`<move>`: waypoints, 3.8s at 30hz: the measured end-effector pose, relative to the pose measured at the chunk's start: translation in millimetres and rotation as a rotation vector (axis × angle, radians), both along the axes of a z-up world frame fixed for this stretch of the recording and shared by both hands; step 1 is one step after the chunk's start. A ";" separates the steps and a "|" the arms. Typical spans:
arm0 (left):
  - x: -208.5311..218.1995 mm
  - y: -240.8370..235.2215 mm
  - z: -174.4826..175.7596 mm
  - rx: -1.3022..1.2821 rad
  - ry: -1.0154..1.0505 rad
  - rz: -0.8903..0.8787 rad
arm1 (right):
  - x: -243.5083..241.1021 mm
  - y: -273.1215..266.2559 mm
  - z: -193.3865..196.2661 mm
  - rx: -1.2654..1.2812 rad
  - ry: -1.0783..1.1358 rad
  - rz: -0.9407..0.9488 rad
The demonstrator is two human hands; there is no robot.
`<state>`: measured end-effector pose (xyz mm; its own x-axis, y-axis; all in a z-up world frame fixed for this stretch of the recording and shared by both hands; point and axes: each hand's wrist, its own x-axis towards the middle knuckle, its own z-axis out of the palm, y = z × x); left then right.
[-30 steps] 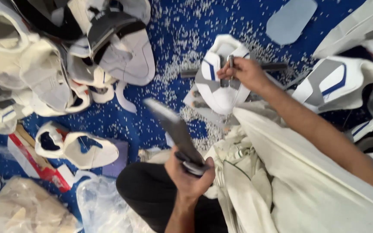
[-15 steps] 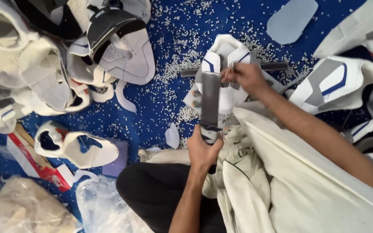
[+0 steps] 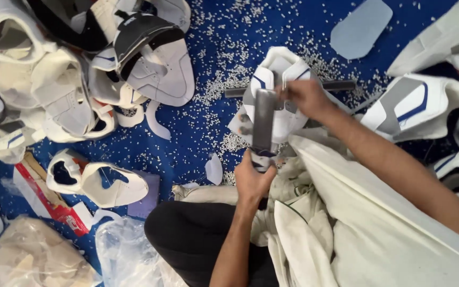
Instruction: The person sits on a blue floor mat surrounded by piles of shoe upper components and trims excess material from the edges of each upper using a hand blade. They work one upper at a time, rotating it to trim different edges, then set it aside and pick up the next piece.
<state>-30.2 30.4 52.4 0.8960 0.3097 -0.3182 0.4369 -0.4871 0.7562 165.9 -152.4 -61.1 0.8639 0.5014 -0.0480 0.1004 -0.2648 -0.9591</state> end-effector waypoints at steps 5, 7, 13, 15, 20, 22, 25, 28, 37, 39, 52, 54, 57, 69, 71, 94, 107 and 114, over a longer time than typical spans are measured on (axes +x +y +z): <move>14.3 2.9 78.9 -0.142 -0.383 0.060 | 26.3 1.7 27.1 0.320 0.223 -0.157; 10.9 4.5 67.9 -0.124 -0.614 0.015 | 18.5 3.0 42.1 0.290 0.201 -0.144; 10.3 -0.5 3.5 0.154 -0.080 -0.146 | 1.9 3.4 47.5 -0.040 -0.268 0.014; 7.0 -0.2 16.1 -0.062 -0.094 -0.013 | 8.9 3.7 29.6 0.125 -0.043 -0.077; 17.4 -1.2 109.4 -0.139 -0.476 0.038 | 40.6 5.7 34.8 0.361 0.322 -0.189; 22.6 -4.1 122.2 -0.129 -0.666 0.023 | 36.2 5.1 35.8 0.323 0.316 -0.169; 27.7 -7.0 85.9 -0.299 -0.871 0.028 | 23.0 8.7 49.8 0.149 0.028 -0.124; 26.3 -3.5 24.7 -0.092 -0.495 -0.039 | 11.4 8.4 53.5 -0.055 -0.393 -0.079; 12.7 10.1 106.6 -0.062 -0.354 0.041 | 47.4 2.5 23.1 0.523 0.370 -0.342; 8.9 7.9 135.1 -0.346 -0.619 0.094 | 44.7 3.2 15.4 0.410 0.317 -0.305; -0.3 11.8 25.7 -0.070 -0.044 -0.002 | 36.6 0.7 9.8 0.215 -0.113 -0.291; -9.4 20.8 44.5 -0.009 -0.105 0.050 | 51.4 -10.0 8.9 0.619 0.343 -0.484; -20.3 31.1 50.4 0.014 -0.159 0.130 | 52.1 6.6 39.0 0.575 0.332 -0.322; -41.8 34.7 171.6 -0.341 -0.604 -0.018 | -0.6 48.6 8.7 0.264 0.342 0.072; -27.6 27.9 164.8 -0.391 -0.771 -0.032 | -6.0 48.7 20.0 0.209 0.237 0.082; -21.1 25.7 131.5 -0.454 -0.788 -0.030 | -1.1 51.3 26.2 0.174 0.211 -0.019; -6.1 18.3 106.9 -0.188 -0.426 0.125 | 12.9 52.1 13.3 0.398 0.452 -0.143; 1.6 23.0 3.8 0.019 -0.129 -0.020 | -7.2 42.9 48.3 -0.057 -0.276 0.068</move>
